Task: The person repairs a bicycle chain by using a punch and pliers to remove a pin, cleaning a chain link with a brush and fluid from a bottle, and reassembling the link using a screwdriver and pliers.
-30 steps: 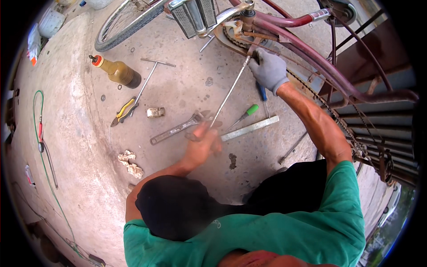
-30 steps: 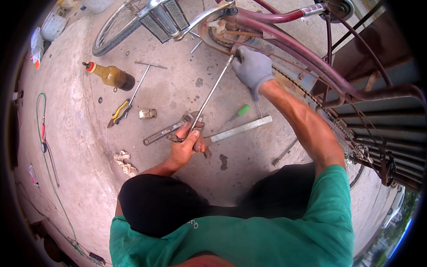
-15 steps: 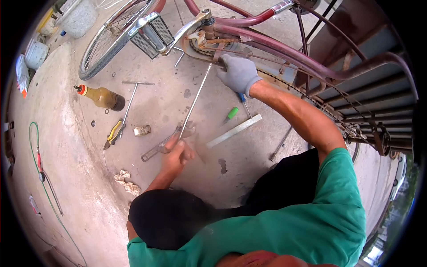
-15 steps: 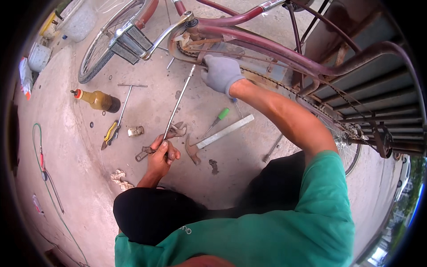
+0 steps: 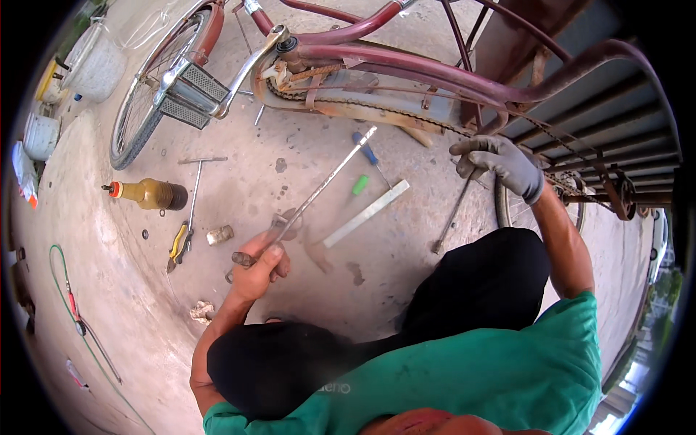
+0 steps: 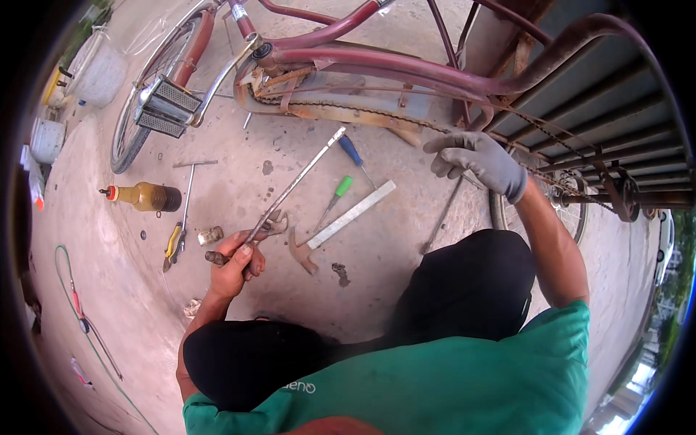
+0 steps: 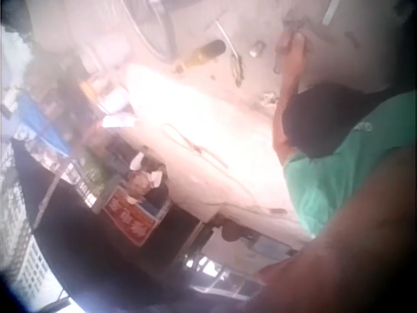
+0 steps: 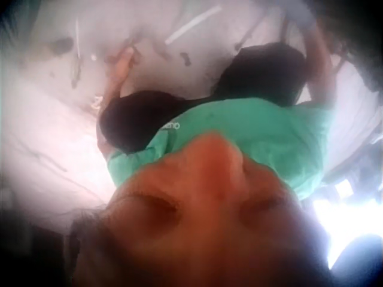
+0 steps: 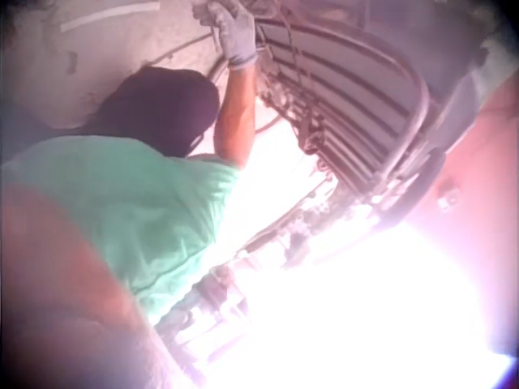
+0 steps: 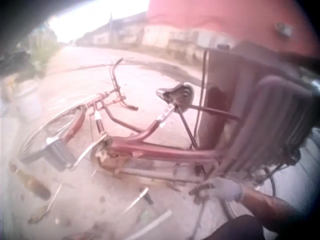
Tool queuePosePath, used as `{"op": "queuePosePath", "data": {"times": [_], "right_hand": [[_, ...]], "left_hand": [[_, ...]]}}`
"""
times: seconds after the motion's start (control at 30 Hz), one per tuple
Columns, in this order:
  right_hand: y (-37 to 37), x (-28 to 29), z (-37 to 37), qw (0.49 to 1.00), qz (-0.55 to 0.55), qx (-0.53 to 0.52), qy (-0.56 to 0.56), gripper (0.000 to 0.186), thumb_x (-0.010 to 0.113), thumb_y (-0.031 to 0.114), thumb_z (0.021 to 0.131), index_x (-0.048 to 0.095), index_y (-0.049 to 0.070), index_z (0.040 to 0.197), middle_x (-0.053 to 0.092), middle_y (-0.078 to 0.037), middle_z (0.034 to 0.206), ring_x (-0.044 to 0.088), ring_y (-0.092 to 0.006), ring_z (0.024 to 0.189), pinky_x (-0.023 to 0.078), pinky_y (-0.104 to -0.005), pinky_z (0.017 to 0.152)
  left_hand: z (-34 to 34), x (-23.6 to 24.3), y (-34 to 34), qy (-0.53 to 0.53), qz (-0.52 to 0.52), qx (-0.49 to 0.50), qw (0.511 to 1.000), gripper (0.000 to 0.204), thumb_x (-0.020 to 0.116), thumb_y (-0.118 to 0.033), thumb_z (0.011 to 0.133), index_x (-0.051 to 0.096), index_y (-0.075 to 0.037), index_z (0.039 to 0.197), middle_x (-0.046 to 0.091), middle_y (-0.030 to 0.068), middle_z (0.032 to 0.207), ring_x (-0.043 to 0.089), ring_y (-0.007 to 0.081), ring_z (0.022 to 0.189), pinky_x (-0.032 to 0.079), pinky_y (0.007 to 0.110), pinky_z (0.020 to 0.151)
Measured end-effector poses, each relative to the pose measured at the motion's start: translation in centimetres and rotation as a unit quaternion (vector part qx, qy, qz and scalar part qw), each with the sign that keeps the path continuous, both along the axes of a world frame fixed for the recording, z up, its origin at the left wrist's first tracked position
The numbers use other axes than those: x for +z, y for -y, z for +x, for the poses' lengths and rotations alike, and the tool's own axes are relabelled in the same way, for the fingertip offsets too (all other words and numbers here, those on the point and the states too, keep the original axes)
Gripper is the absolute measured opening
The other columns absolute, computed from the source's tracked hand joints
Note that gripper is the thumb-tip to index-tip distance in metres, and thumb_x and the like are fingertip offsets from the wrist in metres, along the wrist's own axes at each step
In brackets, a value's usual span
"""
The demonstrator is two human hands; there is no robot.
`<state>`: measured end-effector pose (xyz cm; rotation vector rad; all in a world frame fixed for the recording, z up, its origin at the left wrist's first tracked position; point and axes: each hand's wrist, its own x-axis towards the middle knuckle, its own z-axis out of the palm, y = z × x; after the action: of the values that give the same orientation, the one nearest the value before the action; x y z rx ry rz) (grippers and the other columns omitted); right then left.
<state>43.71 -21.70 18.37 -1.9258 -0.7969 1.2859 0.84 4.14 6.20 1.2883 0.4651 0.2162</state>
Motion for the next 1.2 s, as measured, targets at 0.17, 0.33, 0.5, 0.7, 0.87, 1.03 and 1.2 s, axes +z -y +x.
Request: {"op": "queuePosePath", "data": {"times": [0.17,0.33,0.5,0.7,0.87,1.03,1.2], "right_hand": [[4.2,-8.7,0.4,0.975,0.052,-0.051,-0.211,0.065,0.058,0.046,0.104,0.048,0.0,0.149,0.063,-0.017,0.136,0.064,-0.0257,0.122,0.052,-0.0389,0.105],[-0.5,-14.3,-0.8,0.893,0.281,-0.175,-0.305,0.066,0.057,0.049,0.104,0.043,0.009,0.154,0.054,-0.013,0.151,0.055,-0.0273,0.134,0.041,-0.0447,0.116],[-6.1,-15.5,-0.7,0.816,0.383,-0.275,-0.335,0.054,0.051,0.05,0.107,0.05,0.01,0.144,0.059,-0.008,0.14,0.058,-0.0209,0.125,0.047,-0.0424,0.109],[-7.1,-15.2,0.7,0.801,0.336,-0.373,-0.326,0.046,0.047,0.045,0.109,0.054,0.009,0.137,0.065,-0.009,0.127,0.066,-0.0198,0.111,0.057,-0.0399,0.097],[-6.8,-13.8,1.0,0.792,0.31,-0.352,-0.391,0.04,0.042,0.036,0.112,0.054,0.007,0.138,0.064,-0.01,0.131,0.065,-0.0209,0.113,0.054,-0.0414,0.102],[-7.0,-14.1,0.0,0.832,0.309,-0.358,-0.29,0.039,0.044,0.032,0.111,0.056,0.003,0.135,0.064,-0.01,0.13,0.065,-0.0209,0.114,0.055,-0.0398,0.102],[-6.5,-14.5,0.0,0.819,0.337,-0.345,-0.312,0.043,0.043,0.03,0.111,0.055,-0.003,0.136,0.064,-0.012,0.129,0.067,-0.0201,0.112,0.057,-0.0344,0.102]], "left_hand": [[3.4,5.6,-2.1,-0.023,0.138,-0.022,0.99,0.042,0.064,-0.026,0.102,0.065,0.01,0.123,0.058,0.0043,0.064,0.048,0.0082,0.053,0.037,0.023,0.05],[7.2,14.0,-3.6,-0.057,0.262,-0.015,0.963,0.03,0.067,-0.014,0.098,0.067,0.009,0.117,0.061,0.0034,0.067,0.054,0.009,0.057,0.044,0.025,0.057],[11.3,20.0,-4.0,-0.036,0.343,0.008,0.939,0.026,0.068,-0.01,0.099,0.067,0.009,0.116,0.066,0.0053,0.085,0.055,0.0078,0.062,0.044,0.022,0.057],[14.9,23.1,-2.4,-0.038,0.389,-0.011,0.92,0.023,0.067,-0.009,0.099,0.068,0.008,0.115,0.062,0.0013,0.08,0.052,0.0059,0.064,0.042,0.022,0.058],[17.0,23.5,-2.1,-0.028,0.415,-0.027,0.909,0.022,0.067,-0.009,0.099,0.069,0.007,0.114,0.062,0.0007,0.08,0.052,0.0061,0.067,0.043,0.023,0.062],[19.2,23.7,-1.0,-0.041,0.472,-0.058,0.879,0.024,0.066,-0.014,0.102,0.068,0.005,0.118,0.059,0.0,0.08,0.052,0.0059,0.068,0.043,0.022,0.06],[21.3,24.0,-0.7,-0.047,0.466,-0.073,0.88,0.022,0.066,-0.012,0.102,0.068,0.005,0.116,0.059,-0.0006,0.08,0.051,0.0059,0.067,0.042,0.023,0.059]]}}
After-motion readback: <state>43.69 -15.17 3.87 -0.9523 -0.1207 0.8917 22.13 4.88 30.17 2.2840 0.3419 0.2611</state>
